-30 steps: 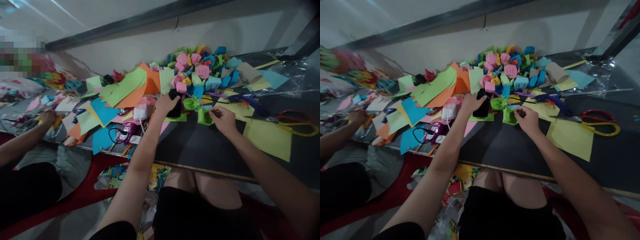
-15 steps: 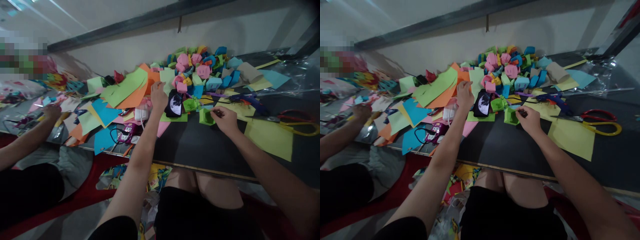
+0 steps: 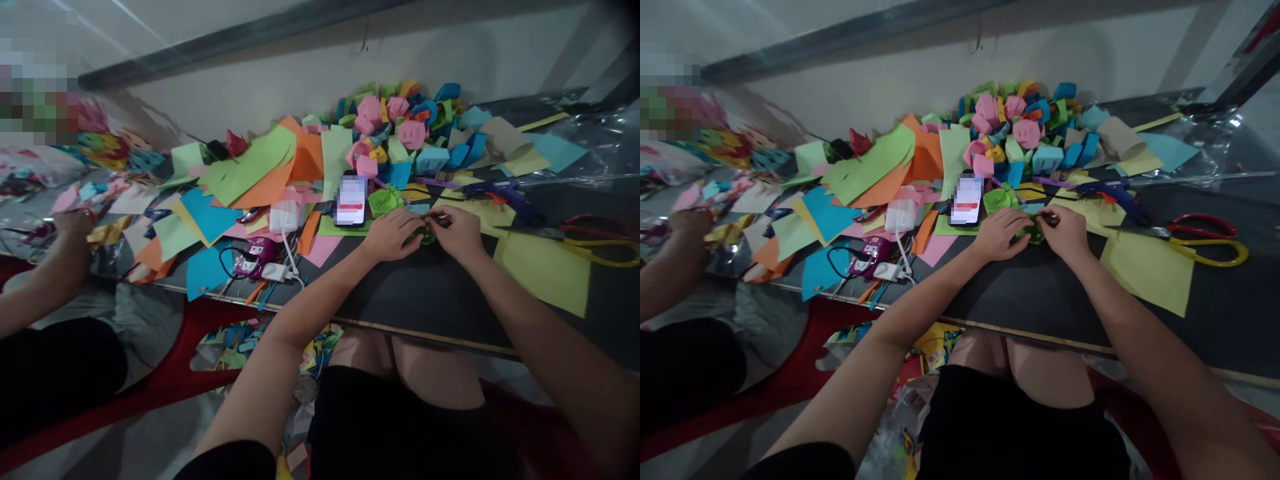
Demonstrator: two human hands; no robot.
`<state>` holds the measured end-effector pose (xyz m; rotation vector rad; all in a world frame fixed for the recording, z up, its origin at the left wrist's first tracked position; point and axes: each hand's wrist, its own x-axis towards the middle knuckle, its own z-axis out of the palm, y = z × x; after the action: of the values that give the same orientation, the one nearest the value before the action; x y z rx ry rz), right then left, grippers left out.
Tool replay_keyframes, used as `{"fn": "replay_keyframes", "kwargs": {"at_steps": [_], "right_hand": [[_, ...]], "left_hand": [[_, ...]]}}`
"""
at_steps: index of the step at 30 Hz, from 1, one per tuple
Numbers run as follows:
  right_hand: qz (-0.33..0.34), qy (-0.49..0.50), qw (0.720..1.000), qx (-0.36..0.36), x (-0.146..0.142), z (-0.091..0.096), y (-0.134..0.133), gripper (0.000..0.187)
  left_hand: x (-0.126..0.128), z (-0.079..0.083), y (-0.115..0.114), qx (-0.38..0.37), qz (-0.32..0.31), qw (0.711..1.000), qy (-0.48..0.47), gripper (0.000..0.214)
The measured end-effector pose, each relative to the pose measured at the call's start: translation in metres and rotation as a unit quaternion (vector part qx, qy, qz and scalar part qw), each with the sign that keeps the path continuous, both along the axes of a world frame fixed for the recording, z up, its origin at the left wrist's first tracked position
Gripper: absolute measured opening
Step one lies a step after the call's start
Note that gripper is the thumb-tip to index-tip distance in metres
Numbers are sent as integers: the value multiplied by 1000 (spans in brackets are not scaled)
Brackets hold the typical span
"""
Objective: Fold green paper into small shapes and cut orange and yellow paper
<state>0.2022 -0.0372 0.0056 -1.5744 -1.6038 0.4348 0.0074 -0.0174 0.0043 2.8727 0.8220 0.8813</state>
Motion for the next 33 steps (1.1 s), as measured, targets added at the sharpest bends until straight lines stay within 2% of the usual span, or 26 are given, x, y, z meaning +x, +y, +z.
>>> {"fn": "replay_keyframes", "kwargs": {"at_steps": [15,17,19,20,22,23,24,26,28,33], "right_hand": [[8,-7,1000,0,-1,-1,1,12],[5,-4,1000,-4,-1,-1,0,12],[2,1,1000,-5,-1,0,0,12],[3,5,1000,-4,-1,0,-1,13],[6,12,1000,-3,-1,-1,0,14],[9,14,1000,-3,-1,-1,0,15],[12,15,1000,-3,-1,-2,0,16],[17,13,1000,-3,-1,-3,0,16],[19,12,1000,-5,0,-3,0,16],[13,18,1000,-12,-1,0,-5,16]], "left_hand": [[5,0,-2,-20,-4,1000,10,34],[1,9,2,-34,45,998,-7,29],[-14,27,13,-59,167,983,-43,26],[-25,38,21,-81,259,960,-69,28],[-52,61,40,-144,427,887,-104,32],[-65,71,49,-178,490,845,-116,33],[-78,79,56,-210,524,817,-118,33],[-96,89,67,-233,534,806,-107,34],[-105,91,71,-256,521,809,-91,36],[-102,90,75,-273,503,817,-74,40]]}}
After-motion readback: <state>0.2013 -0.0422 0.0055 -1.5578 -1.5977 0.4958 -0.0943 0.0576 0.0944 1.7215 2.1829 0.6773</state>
